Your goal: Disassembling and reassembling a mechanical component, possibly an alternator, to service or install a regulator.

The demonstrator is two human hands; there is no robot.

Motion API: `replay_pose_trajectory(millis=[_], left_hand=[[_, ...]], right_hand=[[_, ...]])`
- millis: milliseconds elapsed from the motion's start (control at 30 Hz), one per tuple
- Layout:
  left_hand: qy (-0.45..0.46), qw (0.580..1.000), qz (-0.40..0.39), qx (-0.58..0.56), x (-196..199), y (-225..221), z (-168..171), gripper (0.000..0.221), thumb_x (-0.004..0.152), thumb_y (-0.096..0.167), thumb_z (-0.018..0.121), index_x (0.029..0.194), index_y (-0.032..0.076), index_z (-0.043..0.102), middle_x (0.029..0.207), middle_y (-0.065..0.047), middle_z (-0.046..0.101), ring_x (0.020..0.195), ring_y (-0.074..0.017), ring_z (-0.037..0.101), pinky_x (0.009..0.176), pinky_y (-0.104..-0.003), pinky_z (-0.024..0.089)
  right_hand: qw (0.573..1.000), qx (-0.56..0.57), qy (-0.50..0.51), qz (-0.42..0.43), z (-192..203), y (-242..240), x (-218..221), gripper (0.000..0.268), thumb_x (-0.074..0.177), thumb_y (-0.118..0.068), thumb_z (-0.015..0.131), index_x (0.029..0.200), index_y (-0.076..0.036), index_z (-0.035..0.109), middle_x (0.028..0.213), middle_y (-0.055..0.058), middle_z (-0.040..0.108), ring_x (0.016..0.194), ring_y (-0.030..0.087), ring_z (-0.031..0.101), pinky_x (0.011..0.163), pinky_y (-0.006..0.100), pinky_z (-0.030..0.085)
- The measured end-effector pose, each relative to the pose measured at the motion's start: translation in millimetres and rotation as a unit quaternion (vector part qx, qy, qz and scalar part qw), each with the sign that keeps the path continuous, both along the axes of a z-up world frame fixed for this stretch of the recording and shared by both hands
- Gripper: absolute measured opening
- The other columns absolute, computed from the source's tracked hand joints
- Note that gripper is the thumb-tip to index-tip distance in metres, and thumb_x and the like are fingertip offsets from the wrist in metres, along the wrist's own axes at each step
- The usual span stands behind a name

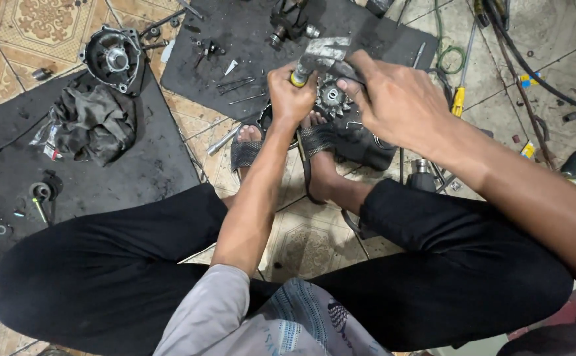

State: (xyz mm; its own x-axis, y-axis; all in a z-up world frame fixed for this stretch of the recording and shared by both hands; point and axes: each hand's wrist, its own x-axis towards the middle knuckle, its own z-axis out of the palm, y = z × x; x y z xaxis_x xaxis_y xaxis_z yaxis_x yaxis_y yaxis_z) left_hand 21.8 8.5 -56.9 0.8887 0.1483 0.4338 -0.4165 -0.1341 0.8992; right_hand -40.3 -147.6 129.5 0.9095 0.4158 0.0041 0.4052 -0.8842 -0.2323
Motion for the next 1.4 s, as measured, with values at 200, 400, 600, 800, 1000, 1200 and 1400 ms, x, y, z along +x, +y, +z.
replay_pose_trajectory(millis=[200, 400, 600, 800, 1000, 1200, 1400], left_hand=[[0.002, 1.000, -0.019, -0.020, 2, 3, -1, 0.013, 0.073, -0.001, 0.064, 0.081, -0.004, 0.074, 0.058, -0.002, 0.064, 0.045, -0.0091, 0.044, 0.041, -0.026, 0.032], [0.046, 0.998, -0.032, -0.003, 6, 2, -3, 0.024, 0.084, 0.012, 0.070, 0.062, 0.003, 0.065, 0.053, -0.001, 0.060, 0.041, -0.0107, 0.043, 0.039, -0.028, 0.030], [0.048, 0.997, -0.052, -0.016, 15, 3, -26, 0.017, 0.080, 0.006, 0.067, 0.064, 0.002, 0.063, 0.051, -0.003, 0.058, 0.037, -0.0098, 0.041, 0.034, -0.027, 0.028], [0.077, 0.993, -0.089, 0.014, 13, 12, -14, 0.030, 0.090, 0.017, 0.070, 0.065, 0.002, 0.069, 0.054, 0.000, 0.060, 0.041, -0.0090, 0.043, 0.038, -0.028, 0.029], [0.044, 0.989, -0.144, 0.000, 16, 20, -2, 0.027, 0.090, 0.016, 0.070, 0.068, 0.002, 0.071, 0.057, -0.001, 0.061, 0.044, -0.0098, 0.042, 0.041, -0.028, 0.028], [0.041, 0.983, -0.181, 0.007, 26, 27, -16, 0.025, 0.087, 0.011, 0.072, 0.065, 0.002, 0.067, 0.057, -0.002, 0.061, 0.045, -0.0097, 0.043, 0.041, -0.028, 0.029], [0.016, 0.982, -0.182, 0.054, 37, 34, -41, 0.021, 0.089, 0.014, 0.070, 0.077, -0.003, 0.072, 0.069, -0.011, 0.068, 0.052, -0.0157, 0.055, 0.048, -0.030, 0.044]], right_hand=[[0.999, -0.012, 0.029, -0.013, -5, 4, 1, 0.026, 0.112, -0.021, 0.055, 0.124, 0.002, 0.054, 0.076, 0.021, 0.070, 0.044, 0.036, 0.064, 0.037, 0.048, 0.053], [0.995, 0.050, -0.066, 0.050, -6, -7, 7, 0.020, 0.112, -0.009, 0.056, 0.121, 0.009, 0.057, 0.072, 0.017, 0.065, 0.038, 0.023, 0.051, 0.028, 0.036, 0.041], [0.999, -0.010, -0.027, 0.037, -9, -2, 10, 0.021, 0.112, -0.013, 0.056, 0.115, 0.008, 0.054, 0.053, 0.011, 0.057, 0.033, 0.028, 0.052, 0.031, 0.040, 0.045], [0.996, 0.029, -0.067, 0.047, -2, 2, 9, 0.020, 0.112, -0.010, 0.056, 0.121, 0.007, 0.051, 0.059, 0.012, 0.059, 0.036, 0.026, 0.053, 0.031, 0.040, 0.040], [0.998, 0.014, -0.056, 0.038, 1, 0, 10, 0.021, 0.114, -0.012, 0.055, 0.120, 0.008, 0.054, 0.064, 0.016, 0.063, 0.037, 0.029, 0.054, 0.031, 0.042, 0.042], [0.995, -0.079, -0.012, 0.058, 1, -3, 18, 0.024, 0.119, -0.019, 0.048, 0.117, 0.004, 0.053, 0.051, 0.005, 0.048, 0.029, 0.019, 0.042, 0.021, 0.035, 0.038], [0.999, 0.021, -0.004, 0.046, 7, 7, 17, 0.018, 0.115, -0.005, 0.053, 0.123, 0.011, 0.051, 0.059, 0.017, 0.060, 0.036, 0.028, 0.056, 0.031, 0.040, 0.046]])
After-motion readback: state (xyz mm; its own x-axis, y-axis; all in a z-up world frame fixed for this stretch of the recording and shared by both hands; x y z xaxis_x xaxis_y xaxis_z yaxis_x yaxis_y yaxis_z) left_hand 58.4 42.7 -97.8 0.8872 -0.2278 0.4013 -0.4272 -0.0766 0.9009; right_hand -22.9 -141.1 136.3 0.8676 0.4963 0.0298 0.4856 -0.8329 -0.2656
